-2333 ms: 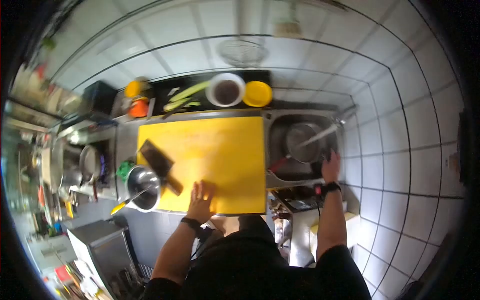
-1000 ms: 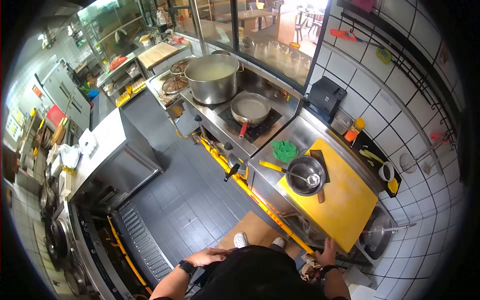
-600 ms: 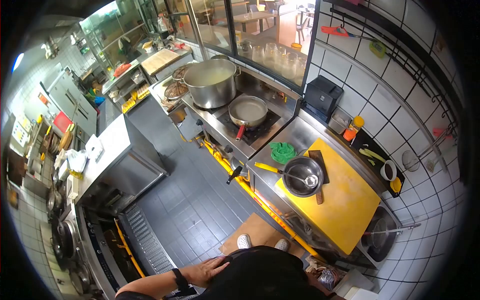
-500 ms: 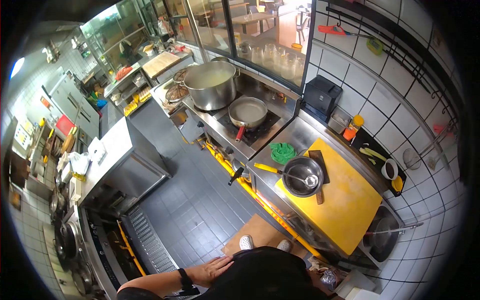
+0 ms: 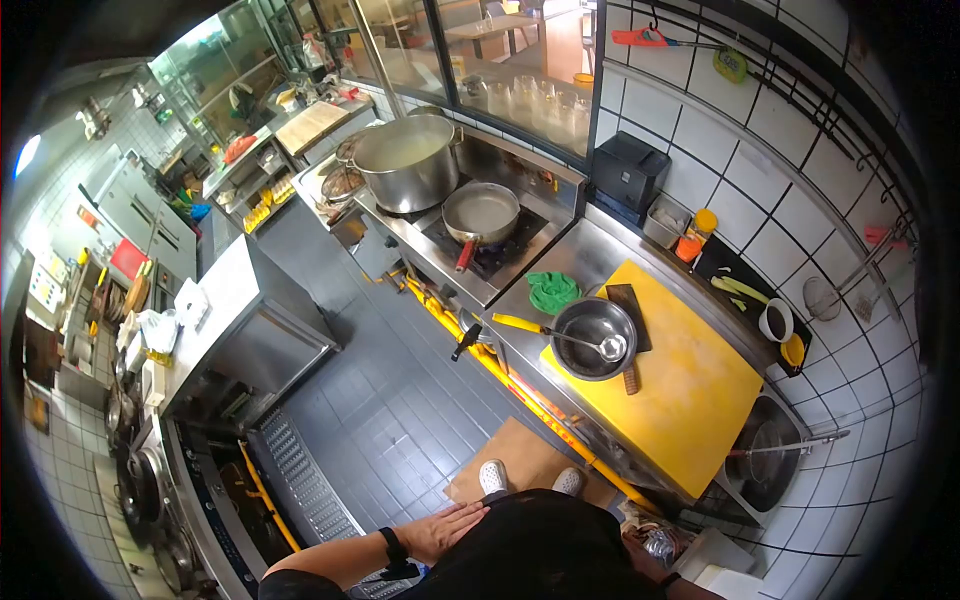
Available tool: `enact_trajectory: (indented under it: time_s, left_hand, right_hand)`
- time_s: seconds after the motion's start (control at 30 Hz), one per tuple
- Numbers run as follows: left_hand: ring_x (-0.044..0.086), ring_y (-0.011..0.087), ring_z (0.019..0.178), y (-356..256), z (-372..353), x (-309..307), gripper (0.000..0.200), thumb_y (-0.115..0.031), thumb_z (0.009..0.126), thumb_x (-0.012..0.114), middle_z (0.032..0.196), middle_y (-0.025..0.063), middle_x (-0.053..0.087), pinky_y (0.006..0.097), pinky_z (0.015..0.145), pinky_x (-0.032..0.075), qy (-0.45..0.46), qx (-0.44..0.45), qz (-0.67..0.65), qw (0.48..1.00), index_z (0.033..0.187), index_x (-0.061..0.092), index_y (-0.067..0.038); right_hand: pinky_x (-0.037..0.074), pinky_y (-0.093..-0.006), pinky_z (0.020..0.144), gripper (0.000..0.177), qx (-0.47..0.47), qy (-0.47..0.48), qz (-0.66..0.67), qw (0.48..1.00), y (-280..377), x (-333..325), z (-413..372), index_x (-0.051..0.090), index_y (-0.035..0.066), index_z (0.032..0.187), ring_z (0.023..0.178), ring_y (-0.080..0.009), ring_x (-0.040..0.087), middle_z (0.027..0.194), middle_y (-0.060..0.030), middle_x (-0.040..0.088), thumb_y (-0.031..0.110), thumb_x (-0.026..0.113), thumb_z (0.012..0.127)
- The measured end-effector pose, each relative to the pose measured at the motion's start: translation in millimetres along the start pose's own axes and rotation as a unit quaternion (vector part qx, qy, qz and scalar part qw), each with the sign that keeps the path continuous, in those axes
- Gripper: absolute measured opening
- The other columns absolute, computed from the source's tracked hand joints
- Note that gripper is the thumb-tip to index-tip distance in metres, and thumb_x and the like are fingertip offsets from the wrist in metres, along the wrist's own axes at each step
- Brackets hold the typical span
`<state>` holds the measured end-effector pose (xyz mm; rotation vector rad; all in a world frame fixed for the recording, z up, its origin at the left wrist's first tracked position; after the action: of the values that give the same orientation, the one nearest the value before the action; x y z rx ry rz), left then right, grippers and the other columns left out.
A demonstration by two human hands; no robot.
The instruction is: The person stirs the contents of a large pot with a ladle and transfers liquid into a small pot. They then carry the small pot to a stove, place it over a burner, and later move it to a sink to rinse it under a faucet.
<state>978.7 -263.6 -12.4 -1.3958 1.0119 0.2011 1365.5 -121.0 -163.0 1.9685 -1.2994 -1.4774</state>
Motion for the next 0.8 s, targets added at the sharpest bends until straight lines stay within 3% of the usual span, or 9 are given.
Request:
enact_trajectory:
  time_s: [0.53, 0.8]
  left_hand:
    - [0.015, 0.0357, 0.151, 10.1, -8.5, 10.4, 0.098, -0.028, 0.078, 0.063, 0.159, 0.0270, 0.016, 0.0450, 0.123, 0.012, -0.007, -0.008, -0.012, 1.000, 0.151, 0.010, 0.011]
    - [0.013, 0.0348, 0.151, 12.6, -11.4, 7.4, 0.095, -0.024, 0.080, 0.061, 0.160, 0.0266, 0.015, 0.0450, 0.123, 0.011, 0.011, -0.019, -0.020, 1.000, 0.152, 0.009, 0.009]
  right_hand:
    - [0.028, -0.0422, 0.118, 0.066, -0.004, 0.000, -0.014, 1.000, -9.6, 1.6, -5.0, 0.035, -0.006, 0.144, 0.144, -0.0376, 0.028, 0.152, -0.0249, 0.032, 0.002, 0.057, 0.082]
    - [0.027, -0.0420, 0.119, 0.066, -0.024, -0.021, -0.038, 0.999, -17.8, 13.0, -10.4, 0.035, -0.006, 0.144, 0.145, -0.0372, 0.027, 0.152, -0.0246, 0.032, 0.001, 0.056, 0.082]
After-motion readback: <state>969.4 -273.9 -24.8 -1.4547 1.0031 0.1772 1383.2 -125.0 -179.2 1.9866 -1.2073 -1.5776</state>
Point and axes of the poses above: each hand's wrist, its own z-axis towards the middle knuckle, its own x-axis out of the palm, y = z × x, the point moved 8 cm from there along z, towards the middle knuckle
